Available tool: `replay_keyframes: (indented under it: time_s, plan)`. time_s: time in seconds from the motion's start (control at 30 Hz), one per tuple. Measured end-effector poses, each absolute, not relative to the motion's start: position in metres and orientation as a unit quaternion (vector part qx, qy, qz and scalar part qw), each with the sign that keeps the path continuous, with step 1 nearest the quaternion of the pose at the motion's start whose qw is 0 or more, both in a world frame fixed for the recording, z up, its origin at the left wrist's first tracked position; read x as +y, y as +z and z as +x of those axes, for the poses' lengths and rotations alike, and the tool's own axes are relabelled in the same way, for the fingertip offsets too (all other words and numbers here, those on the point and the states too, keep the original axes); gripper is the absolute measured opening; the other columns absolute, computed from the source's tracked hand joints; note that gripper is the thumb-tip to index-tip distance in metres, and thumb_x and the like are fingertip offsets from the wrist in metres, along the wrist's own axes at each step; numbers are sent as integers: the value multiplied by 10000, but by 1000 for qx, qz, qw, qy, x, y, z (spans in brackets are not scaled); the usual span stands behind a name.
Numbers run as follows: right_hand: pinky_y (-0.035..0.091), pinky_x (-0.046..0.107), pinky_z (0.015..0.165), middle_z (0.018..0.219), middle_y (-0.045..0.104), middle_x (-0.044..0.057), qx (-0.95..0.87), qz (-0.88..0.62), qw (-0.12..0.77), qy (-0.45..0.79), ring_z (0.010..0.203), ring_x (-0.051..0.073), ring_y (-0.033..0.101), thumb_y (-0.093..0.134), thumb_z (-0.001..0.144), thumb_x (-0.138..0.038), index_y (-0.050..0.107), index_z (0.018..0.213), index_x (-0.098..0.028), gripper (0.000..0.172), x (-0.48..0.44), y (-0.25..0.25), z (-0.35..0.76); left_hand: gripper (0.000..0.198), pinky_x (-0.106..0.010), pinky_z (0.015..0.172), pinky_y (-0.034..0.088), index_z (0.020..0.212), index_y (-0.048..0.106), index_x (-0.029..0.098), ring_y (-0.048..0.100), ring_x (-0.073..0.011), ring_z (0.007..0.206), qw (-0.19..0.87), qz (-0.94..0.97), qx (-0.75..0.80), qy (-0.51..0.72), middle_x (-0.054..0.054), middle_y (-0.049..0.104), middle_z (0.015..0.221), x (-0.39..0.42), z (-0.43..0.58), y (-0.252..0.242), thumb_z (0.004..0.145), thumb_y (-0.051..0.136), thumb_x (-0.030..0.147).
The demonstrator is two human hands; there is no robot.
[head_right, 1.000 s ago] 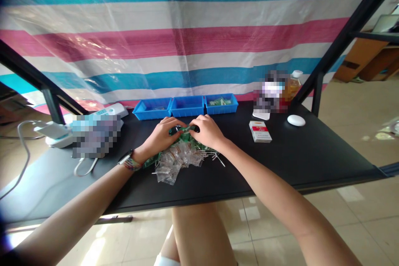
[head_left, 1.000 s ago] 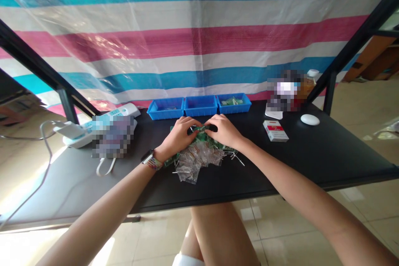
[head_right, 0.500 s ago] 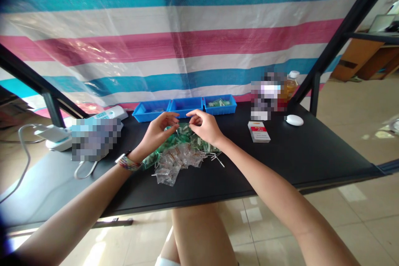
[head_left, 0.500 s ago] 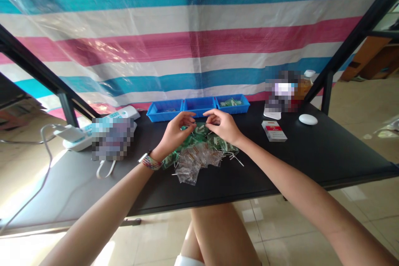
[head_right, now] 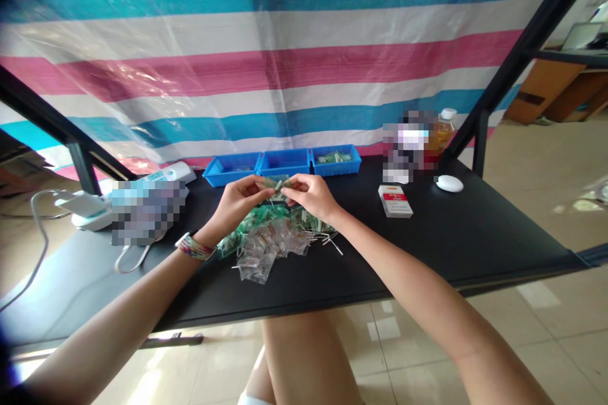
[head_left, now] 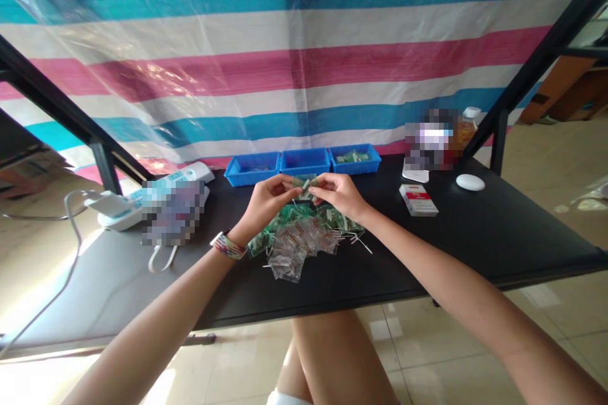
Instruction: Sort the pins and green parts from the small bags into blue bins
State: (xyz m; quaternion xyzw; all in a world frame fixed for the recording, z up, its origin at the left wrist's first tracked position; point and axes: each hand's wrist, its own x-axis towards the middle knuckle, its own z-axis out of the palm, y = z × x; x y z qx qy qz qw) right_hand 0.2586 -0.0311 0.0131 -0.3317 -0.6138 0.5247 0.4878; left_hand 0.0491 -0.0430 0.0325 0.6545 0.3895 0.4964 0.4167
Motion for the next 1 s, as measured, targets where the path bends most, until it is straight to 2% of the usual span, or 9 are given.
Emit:
replay_keyframes:
  time_s: [0.13,0.27,0.37,0.43,0.5,0.6,0.7,0.87,1.0]
  plan:
    - [598,335,685,817,719,36,-646,-334,529,438,692,182,681,813,843,-485,729,895,-186,315,-35,16,260,466,-241,546,404,669,596,183,505,-108,543,385,661,414,493,20,564,574,-44,47,33,847,814,554]
    - [593,378,864,978,717,72,-736,-325,536,255,906,220,695,706,961,-359,785,944,-234,149,-44,21,265,646,-314,628,522,704,710,159,673,-195,634,478,657,408,417,-96,730,693,-44,44,33,993,504,699]
    - [568,418,1006,1079,705,85,-778,-306,510,204,1060,242,689,645,978,-252,802,1004,-265,159,-49,22,264,565,-339,649,549,799,742,161,738,-249,733,491,650,410,410,-98,775,790,-45,44,34,939,611,692]
    - [558,433,1052,1128,699,90,-761,-314,525,218,1121,250,682,642,954,-215,784,1007,-259,157,-50,21,263,468,-327,642,541,804,728,174,746,-254,754,468,658,419,415,-57,748,751,-47,44,35,882,729,635]
    - [591,428,1014,1130,696,90,-695,-337,569,280,1090,244,697,659,928,-233,738,1021,-241,122,-48,19,260,429,-314,637,536,789,711,183,743,-246,753,450,663,424,423,-35,725,728,-47,44,36,867,764,602]
    - [663,377,763,1010,692,55,-578,-350,581,454,849,204,721,707,893,-349,657,1105,-229,249,-44,18,259,426,-305,632,538,773,707,184,714,-219,711,436,671,423,424,-31,725,718,-46,43,36,878,755,594]
    - [658,338,617,881,674,6,-537,-327,517,580,694,170,699,792,825,-422,656,1089,-210,365,-45,19,259,441,-300,633,530,741,707,176,665,-190,665,424,700,413,400,-27,712,694,-46,43,36,896,739,588]
    - [656,307,585,777,678,-19,-528,-327,495,607,619,144,689,888,728,-395,662,905,-183,357,-42,23,265,403,-326,723,572,978,794,164,715,-222,776,415,697,408,419,-62,791,857,-49,46,35,931,701,553]
    - [688,320,683,725,681,-30,-456,-342,580,582,653,147,716,902,720,-319,647,869,-196,320,-21,33,283,319,-387,905,578,1053,811,176,749,-276,994,304,709,449,451,-93,822,1030,-40,36,30,979,605,407]
